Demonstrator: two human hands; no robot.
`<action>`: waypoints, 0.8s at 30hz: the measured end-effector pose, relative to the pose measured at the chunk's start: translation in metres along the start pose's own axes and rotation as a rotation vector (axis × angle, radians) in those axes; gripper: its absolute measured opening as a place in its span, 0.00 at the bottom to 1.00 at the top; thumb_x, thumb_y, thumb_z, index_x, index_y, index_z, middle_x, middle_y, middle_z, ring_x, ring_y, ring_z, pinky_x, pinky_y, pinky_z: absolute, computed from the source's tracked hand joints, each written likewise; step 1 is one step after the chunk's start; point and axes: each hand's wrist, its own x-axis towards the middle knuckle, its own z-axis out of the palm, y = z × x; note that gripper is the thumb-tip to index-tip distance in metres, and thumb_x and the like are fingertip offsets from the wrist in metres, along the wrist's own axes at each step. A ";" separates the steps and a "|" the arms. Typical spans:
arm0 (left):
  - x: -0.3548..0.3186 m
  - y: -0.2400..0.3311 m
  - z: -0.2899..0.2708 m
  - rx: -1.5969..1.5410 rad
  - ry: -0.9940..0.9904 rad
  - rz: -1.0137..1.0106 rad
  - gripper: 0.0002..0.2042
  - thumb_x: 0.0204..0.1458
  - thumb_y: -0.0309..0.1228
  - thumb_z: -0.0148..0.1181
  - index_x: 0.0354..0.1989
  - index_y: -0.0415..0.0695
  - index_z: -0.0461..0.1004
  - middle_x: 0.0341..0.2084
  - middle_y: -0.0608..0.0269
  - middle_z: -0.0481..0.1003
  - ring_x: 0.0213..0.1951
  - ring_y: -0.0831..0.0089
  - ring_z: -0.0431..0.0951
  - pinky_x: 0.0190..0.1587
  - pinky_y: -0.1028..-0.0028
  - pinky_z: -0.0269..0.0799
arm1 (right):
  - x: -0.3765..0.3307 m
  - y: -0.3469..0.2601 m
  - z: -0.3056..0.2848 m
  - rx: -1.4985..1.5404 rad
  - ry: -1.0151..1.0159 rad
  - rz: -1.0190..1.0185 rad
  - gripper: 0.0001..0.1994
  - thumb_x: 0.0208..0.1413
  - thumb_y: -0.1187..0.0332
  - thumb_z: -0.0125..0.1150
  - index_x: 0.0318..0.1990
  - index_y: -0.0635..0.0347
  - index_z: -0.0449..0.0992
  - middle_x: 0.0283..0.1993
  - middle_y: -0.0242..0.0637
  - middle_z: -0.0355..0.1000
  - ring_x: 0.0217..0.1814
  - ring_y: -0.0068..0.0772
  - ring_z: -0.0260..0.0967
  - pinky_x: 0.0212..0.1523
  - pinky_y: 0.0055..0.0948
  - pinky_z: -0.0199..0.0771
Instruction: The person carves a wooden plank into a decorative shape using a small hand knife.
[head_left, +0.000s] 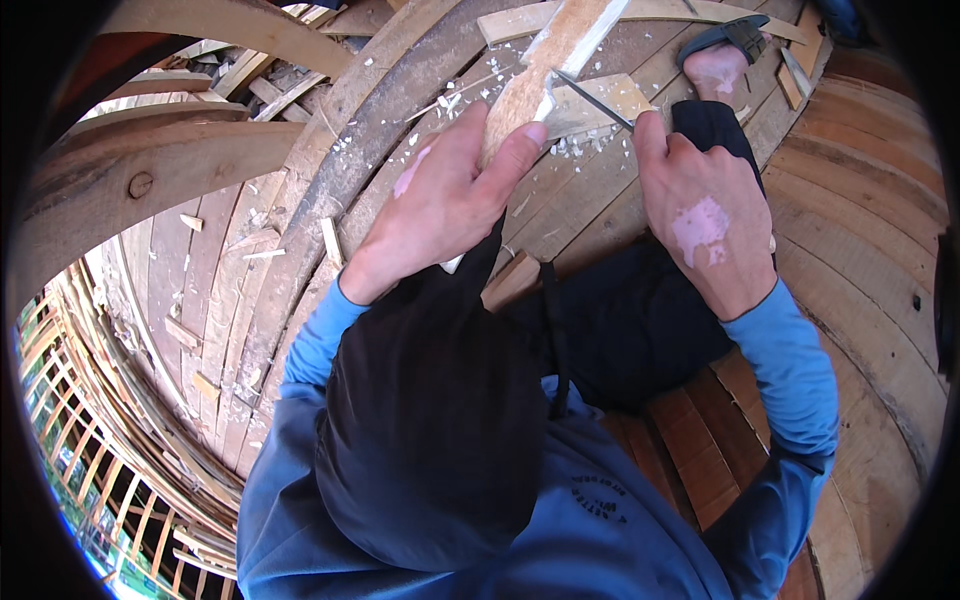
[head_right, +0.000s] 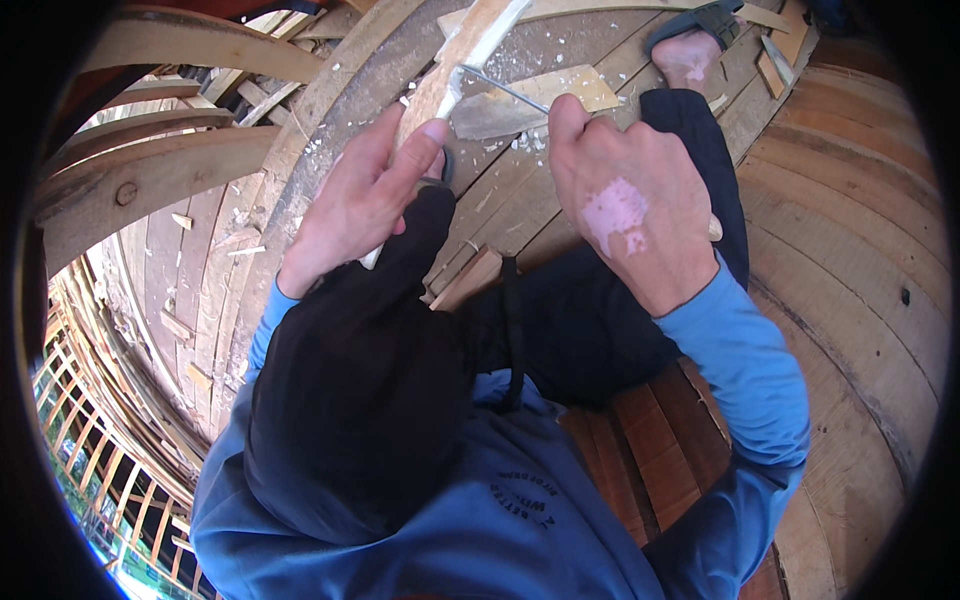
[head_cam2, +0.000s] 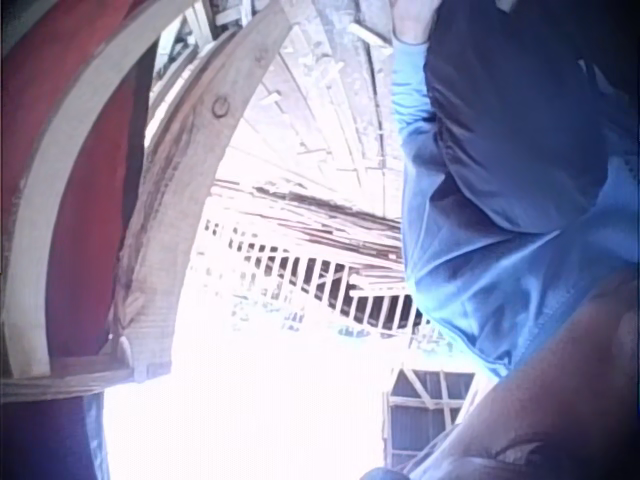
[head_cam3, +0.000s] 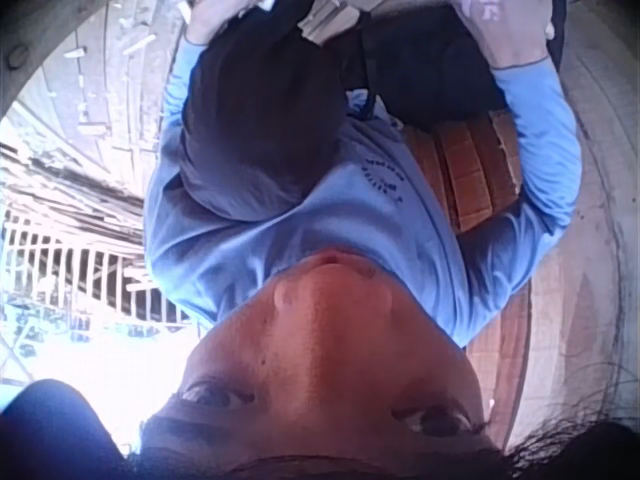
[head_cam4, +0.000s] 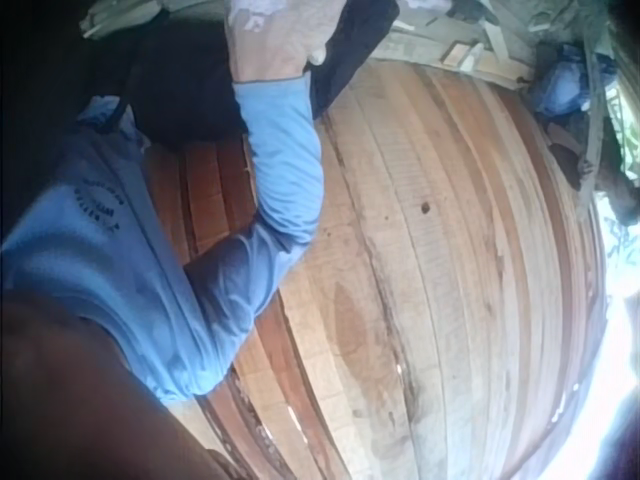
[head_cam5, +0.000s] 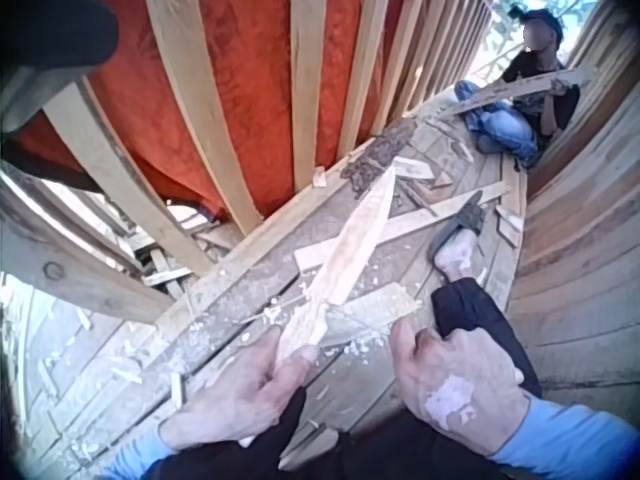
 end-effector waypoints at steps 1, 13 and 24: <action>-0.001 0.003 -0.001 0.037 -0.022 -0.037 0.26 0.68 0.54 0.54 0.39 0.37 0.69 0.19 0.56 0.71 0.19 0.64 0.73 0.25 0.64 0.69 | -0.001 -0.001 0.001 0.003 -0.012 0.000 0.06 0.59 0.72 0.58 0.34 0.60 0.67 0.20 0.43 0.75 0.23 0.41 0.81 0.21 0.34 0.79; -0.008 0.022 0.000 0.099 -0.040 -0.044 0.24 0.61 0.47 0.64 0.53 0.38 0.71 0.32 0.45 0.78 0.36 0.52 0.80 0.43 0.58 0.75 | -0.006 -0.019 0.032 0.077 0.041 0.111 0.07 0.61 0.73 0.57 0.34 0.59 0.64 0.21 0.42 0.74 0.20 0.44 0.79 0.17 0.38 0.78; -0.017 -0.006 -0.005 0.215 -0.100 0.137 0.23 0.51 0.30 0.64 0.49 0.27 0.62 0.30 0.31 0.74 0.38 0.34 0.77 0.44 0.51 0.73 | -0.013 -0.024 0.008 0.087 -0.220 0.084 0.09 0.72 0.65 0.51 0.40 0.60 0.64 0.26 0.47 0.76 0.25 0.53 0.79 0.22 0.47 0.79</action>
